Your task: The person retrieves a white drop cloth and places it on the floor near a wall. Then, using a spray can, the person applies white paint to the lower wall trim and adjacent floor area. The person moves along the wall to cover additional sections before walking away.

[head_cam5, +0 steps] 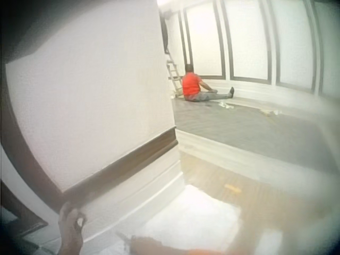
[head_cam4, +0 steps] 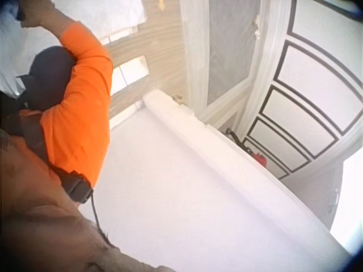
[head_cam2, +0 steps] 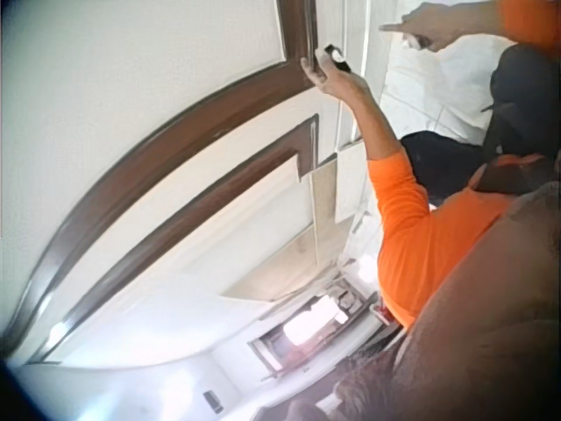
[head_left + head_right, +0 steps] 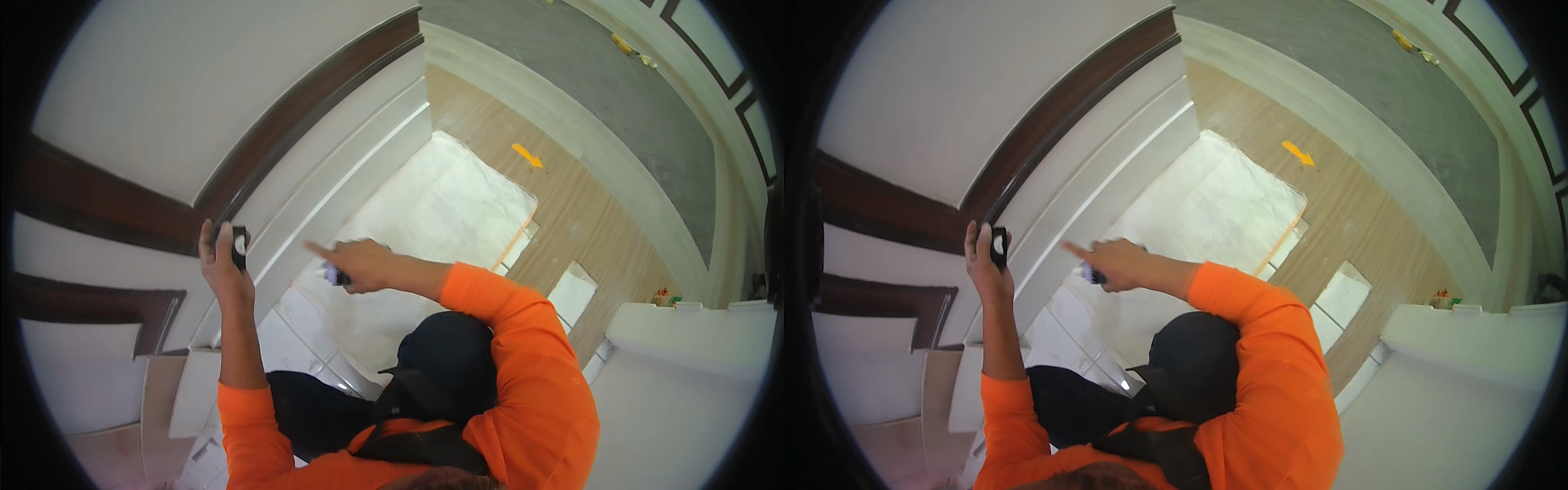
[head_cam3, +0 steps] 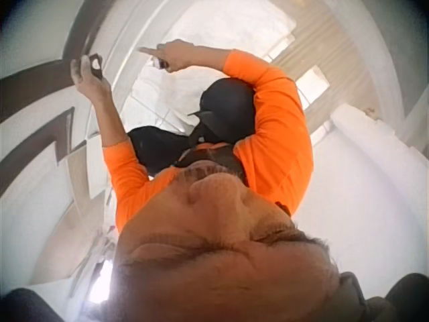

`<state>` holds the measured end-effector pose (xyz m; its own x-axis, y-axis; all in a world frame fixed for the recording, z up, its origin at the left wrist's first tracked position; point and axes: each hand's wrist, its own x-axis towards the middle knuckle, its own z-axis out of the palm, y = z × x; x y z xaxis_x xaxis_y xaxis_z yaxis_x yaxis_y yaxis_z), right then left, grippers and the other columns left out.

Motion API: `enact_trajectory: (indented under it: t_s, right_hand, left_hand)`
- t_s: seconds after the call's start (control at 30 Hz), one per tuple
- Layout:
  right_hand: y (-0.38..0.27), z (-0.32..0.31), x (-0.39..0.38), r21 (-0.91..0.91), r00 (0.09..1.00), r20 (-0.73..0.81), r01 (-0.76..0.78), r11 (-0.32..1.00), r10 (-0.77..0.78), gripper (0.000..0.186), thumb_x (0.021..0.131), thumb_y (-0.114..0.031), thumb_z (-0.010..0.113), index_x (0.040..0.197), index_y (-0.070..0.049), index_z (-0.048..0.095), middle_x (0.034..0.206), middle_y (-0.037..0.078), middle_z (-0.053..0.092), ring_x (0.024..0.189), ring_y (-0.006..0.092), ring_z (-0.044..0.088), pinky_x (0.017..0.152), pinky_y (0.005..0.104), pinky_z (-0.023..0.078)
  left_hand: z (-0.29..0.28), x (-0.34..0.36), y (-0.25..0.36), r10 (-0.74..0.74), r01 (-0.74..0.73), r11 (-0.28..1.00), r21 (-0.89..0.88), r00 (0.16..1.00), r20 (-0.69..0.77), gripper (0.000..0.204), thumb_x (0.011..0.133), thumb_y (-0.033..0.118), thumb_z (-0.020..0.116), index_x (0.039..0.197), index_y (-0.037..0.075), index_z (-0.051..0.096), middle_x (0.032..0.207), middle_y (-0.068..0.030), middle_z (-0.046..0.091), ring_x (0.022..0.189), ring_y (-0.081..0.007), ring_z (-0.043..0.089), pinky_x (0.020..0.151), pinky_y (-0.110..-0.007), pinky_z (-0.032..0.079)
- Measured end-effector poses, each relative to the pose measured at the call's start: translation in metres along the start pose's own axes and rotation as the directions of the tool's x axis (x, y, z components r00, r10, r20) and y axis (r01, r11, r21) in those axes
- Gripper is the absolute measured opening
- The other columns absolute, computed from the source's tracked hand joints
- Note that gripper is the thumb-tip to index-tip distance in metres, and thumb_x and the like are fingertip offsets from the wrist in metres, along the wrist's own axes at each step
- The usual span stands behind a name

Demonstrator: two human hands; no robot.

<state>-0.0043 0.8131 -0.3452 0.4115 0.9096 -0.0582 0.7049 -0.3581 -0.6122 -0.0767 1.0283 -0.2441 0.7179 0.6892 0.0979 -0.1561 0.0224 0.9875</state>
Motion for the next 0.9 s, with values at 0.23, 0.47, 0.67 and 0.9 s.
enact_trajectory:
  t_s: [0.23,0.47,0.67,0.9]
  right_hand:
    - [0.109,-0.016,-0.122,0.694,0.722,-0.382,-0.187,0.695,0.576,0.083,0.074,-0.023,0.086,0.147,-0.012,0.049,0.098,0.010,0.072,0.089,0.0223,0.070,0.083,0.0368,0.057]
    - [0.149,-0.019,-0.135,0.839,0.117,-0.522,0.248,0.484,0.845,0.060,0.078,-0.022,0.084,0.127,-0.001,0.056,0.106,0.012,0.069,0.097,0.0250,0.067,0.090,0.0381,0.053]
    - [0.128,-0.015,-0.131,0.868,0.390,-0.381,0.462,0.180,0.838,0.089,0.069,-0.025,0.088,0.145,-0.005,0.047,0.115,0.017,0.067,0.118,0.0314,0.063,0.109,0.0449,0.044]
    - [0.082,-0.003,-0.096,0.465,0.756,-0.614,0.113,0.878,0.228,0.095,0.073,-0.021,0.089,0.151,-0.010,0.036,0.114,0.016,0.066,0.102,0.0249,0.068,0.089,0.0406,0.058]
  left_hand:
    - [-0.053,-0.030,0.023,-0.087,-0.334,0.835,0.438,0.704,0.705,0.077,0.074,0.023,0.089,0.141,0.002,0.059,0.105,-0.0102,0.071,0.100,-0.0188,0.067,0.092,-0.033,0.052]
    - [-0.082,-0.021,-0.033,-0.139,-0.284,0.791,0.542,0.779,0.612,0.069,0.073,0.019,0.093,0.133,0.002,0.064,0.106,-0.0084,0.070,0.097,-0.0171,0.067,0.089,-0.031,0.054]
    - [-0.068,-0.035,-0.054,-0.241,-0.144,0.839,0.525,0.767,0.595,0.068,0.075,0.021,0.093,0.133,0.001,0.064,0.108,-0.0084,0.071,0.098,-0.0168,0.067,0.090,-0.032,0.054]
    - [-0.071,-0.039,-0.061,-0.266,-0.120,0.842,0.525,0.755,0.599,0.065,0.076,0.019,0.091,0.132,0.000,0.065,0.107,-0.0064,0.071,0.100,-0.0155,0.066,0.093,-0.032,0.053]
